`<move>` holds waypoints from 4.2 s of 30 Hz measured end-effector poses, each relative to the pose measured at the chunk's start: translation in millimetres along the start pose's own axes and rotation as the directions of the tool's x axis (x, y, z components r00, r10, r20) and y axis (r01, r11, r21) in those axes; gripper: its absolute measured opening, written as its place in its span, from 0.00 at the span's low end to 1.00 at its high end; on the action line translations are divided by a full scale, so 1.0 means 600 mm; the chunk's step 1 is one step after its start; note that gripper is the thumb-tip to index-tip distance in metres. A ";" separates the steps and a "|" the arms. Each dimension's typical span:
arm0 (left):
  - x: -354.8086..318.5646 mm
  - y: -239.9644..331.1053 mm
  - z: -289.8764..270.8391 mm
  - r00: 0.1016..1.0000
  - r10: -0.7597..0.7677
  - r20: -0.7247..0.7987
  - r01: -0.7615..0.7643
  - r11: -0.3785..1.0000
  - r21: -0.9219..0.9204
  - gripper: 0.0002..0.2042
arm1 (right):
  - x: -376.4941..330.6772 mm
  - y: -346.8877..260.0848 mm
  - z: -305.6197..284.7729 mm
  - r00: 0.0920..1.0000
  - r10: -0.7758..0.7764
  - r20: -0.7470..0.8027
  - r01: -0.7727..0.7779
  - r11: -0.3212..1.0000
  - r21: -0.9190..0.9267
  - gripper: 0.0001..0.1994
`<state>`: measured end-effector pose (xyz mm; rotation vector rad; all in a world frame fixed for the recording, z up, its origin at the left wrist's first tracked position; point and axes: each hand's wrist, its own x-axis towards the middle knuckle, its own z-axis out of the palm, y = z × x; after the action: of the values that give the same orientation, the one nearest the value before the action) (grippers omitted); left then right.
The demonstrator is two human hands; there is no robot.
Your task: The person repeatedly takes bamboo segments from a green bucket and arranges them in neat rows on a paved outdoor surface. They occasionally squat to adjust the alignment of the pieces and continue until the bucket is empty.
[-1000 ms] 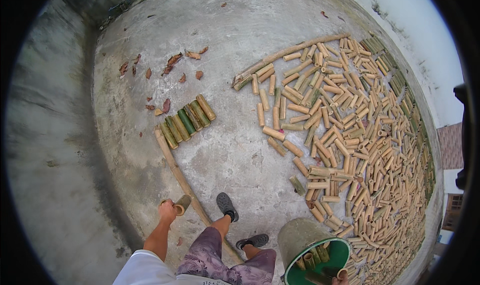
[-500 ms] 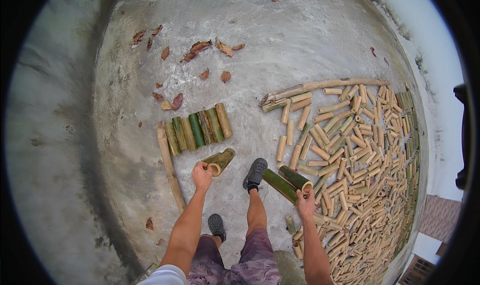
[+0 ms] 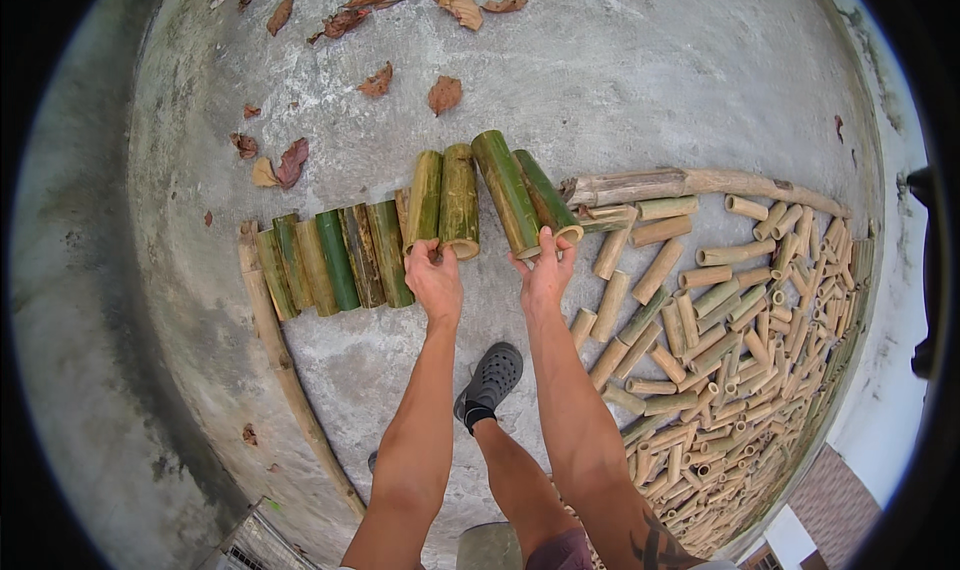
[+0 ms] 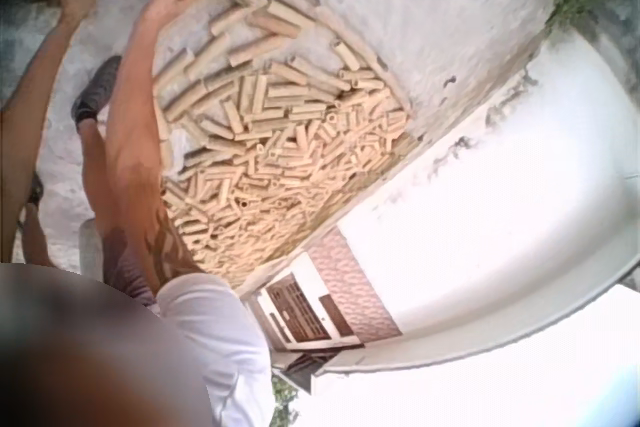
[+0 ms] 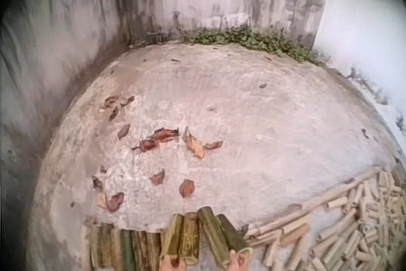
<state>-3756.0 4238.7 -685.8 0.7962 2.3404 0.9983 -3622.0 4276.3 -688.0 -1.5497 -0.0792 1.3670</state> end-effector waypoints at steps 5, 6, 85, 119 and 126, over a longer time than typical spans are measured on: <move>-0.094 -0.088 0.042 0.986 -0.160 0.034 0.161 0.987 -0.019 0.09 | 0.007 0.100 -0.069 0.987 0.158 0.022 -0.159 0.969 0.187 0.14; -0.109 -0.105 0.049 0.950 -0.301 0.080 0.302 0.953 -0.001 0.09 | 0.007 0.119 -0.085 0.982 0.191 0.004 -0.188 0.962 0.200 0.13; -0.053 -0.622 -0.521 0.780 -0.564 0.272 0.513 0.824 0.240 0.37 | -0.504 0.482 -0.164 0.446 0.862 0.243 0.593 -0.081 -0.801 0.47; -0.589 -0.145 -0.607 -0.059 -0.141 0.988 -0.914 0.405 0.003 0.20 | -1.314 0.281 -0.794 0.964 -0.237 -0.118 0.146 0.848 -0.509 0.16; -1.307 -0.218 -0.760 -0.679 -0.233 0.696 -0.505 0.837 -0.212 0.15 | -1.567 0.366 -1.208 0.642 -0.319 -0.697 0.052 0.925 -0.376 0.11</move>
<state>-3513.0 3421.0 -350.7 1.4249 0.2221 -0.5854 -3516.8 3135.5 -306.3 -2.2198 0.0519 0.4590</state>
